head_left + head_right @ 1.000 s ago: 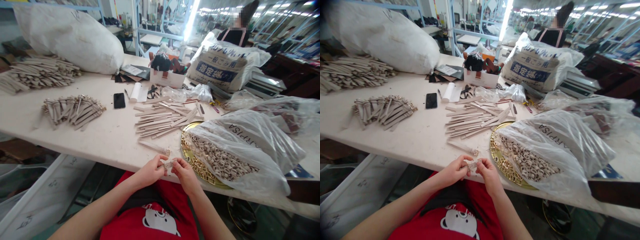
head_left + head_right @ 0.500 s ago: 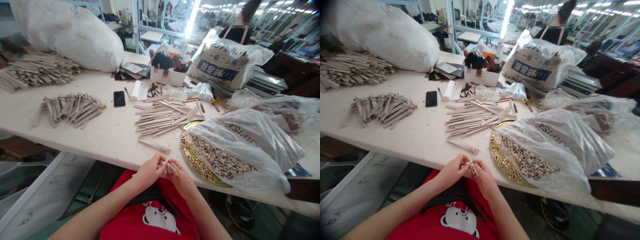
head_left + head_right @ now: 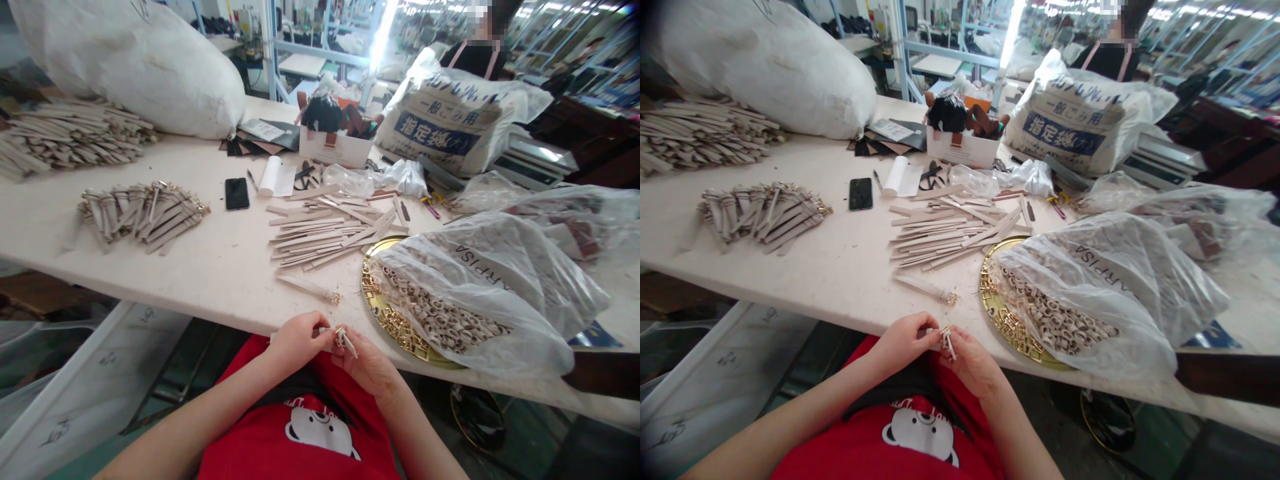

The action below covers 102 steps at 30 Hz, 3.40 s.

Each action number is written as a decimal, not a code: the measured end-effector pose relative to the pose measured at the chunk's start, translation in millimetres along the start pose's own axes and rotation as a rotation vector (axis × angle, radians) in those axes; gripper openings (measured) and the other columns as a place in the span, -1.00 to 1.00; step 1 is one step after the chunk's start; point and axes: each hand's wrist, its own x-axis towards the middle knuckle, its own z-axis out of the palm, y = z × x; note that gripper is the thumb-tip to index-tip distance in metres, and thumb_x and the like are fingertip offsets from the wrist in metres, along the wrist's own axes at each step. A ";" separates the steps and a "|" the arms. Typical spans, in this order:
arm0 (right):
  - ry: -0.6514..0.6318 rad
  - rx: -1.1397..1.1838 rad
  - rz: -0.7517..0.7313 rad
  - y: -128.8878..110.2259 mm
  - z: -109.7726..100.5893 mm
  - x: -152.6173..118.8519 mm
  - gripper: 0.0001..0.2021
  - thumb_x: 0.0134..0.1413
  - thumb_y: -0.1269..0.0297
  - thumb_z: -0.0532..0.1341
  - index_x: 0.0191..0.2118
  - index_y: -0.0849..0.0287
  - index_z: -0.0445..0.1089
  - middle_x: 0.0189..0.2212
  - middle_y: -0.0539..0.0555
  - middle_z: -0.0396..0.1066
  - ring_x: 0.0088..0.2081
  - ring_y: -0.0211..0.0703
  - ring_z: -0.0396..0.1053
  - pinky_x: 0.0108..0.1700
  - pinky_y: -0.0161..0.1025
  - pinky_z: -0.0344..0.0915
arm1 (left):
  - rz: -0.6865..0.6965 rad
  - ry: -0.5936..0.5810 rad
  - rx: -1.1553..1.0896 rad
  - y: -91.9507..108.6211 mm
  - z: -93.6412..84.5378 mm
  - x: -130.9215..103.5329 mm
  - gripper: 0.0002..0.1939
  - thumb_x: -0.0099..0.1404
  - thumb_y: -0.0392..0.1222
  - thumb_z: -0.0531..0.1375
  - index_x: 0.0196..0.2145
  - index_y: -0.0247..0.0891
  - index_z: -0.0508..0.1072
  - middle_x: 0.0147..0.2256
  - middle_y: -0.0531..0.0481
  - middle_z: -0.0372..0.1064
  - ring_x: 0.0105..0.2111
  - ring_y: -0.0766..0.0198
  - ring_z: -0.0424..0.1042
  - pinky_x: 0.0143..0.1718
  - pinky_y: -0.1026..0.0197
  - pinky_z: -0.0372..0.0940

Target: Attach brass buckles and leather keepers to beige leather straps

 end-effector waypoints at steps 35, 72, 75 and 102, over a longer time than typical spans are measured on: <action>0.150 -0.483 -0.242 -4.1 2.8 -5.3 -0.66 -0.17 0.06 0.27 -0.54 0.15 0.14 -0.62 -0.12 0.16 -0.52 -0.32 0.11 -0.42 -0.33 0.08 | -0.250 -0.317 -0.571 -11.0 2.0 -6.0 -0.80 0.11 -0.08 0.07 -0.39 -0.29 0.24 -0.51 0.07 0.33 -0.54 0.37 0.35 -0.53 0.34 0.18; 0.226 -0.548 -0.275 -6.4 2.3 -5.7 -0.70 -0.09 0.01 0.22 -0.46 0.16 0.24 -0.56 -0.07 0.25 -0.48 -0.27 0.19 -0.34 -0.28 0.17 | -0.244 -0.352 -0.617 -20.7 6.8 -8.7 -0.73 0.09 -0.08 0.12 -0.31 -0.30 0.22 -0.63 0.18 0.20 -0.64 0.43 0.23 -0.60 0.37 0.14; 0.234 -0.502 -0.269 -4.8 0.4 -4.5 -0.70 -0.08 0.02 0.22 -0.46 0.16 0.24 -0.56 -0.07 0.25 -0.48 -0.28 0.20 -0.34 -0.28 0.18 | -0.250 -0.366 -0.640 -16.5 4.6 -9.6 -0.65 0.07 0.03 0.15 -0.32 -0.29 0.21 -0.63 0.19 0.19 -0.65 0.43 0.21 -0.61 0.37 0.12; 0.168 -0.740 -0.469 0.0 8.4 -3.6 -0.82 -0.01 0.24 0.16 -0.24 0.12 0.35 -0.33 0.05 0.38 -0.27 -0.14 0.31 -0.19 -0.20 0.24 | -0.163 -0.150 -0.390 -5.9 8.9 -3.8 -0.70 0.18 0.05 0.01 -0.49 -0.25 0.22 -0.67 0.18 0.09 -0.67 0.43 0.09 -0.63 0.36 0.00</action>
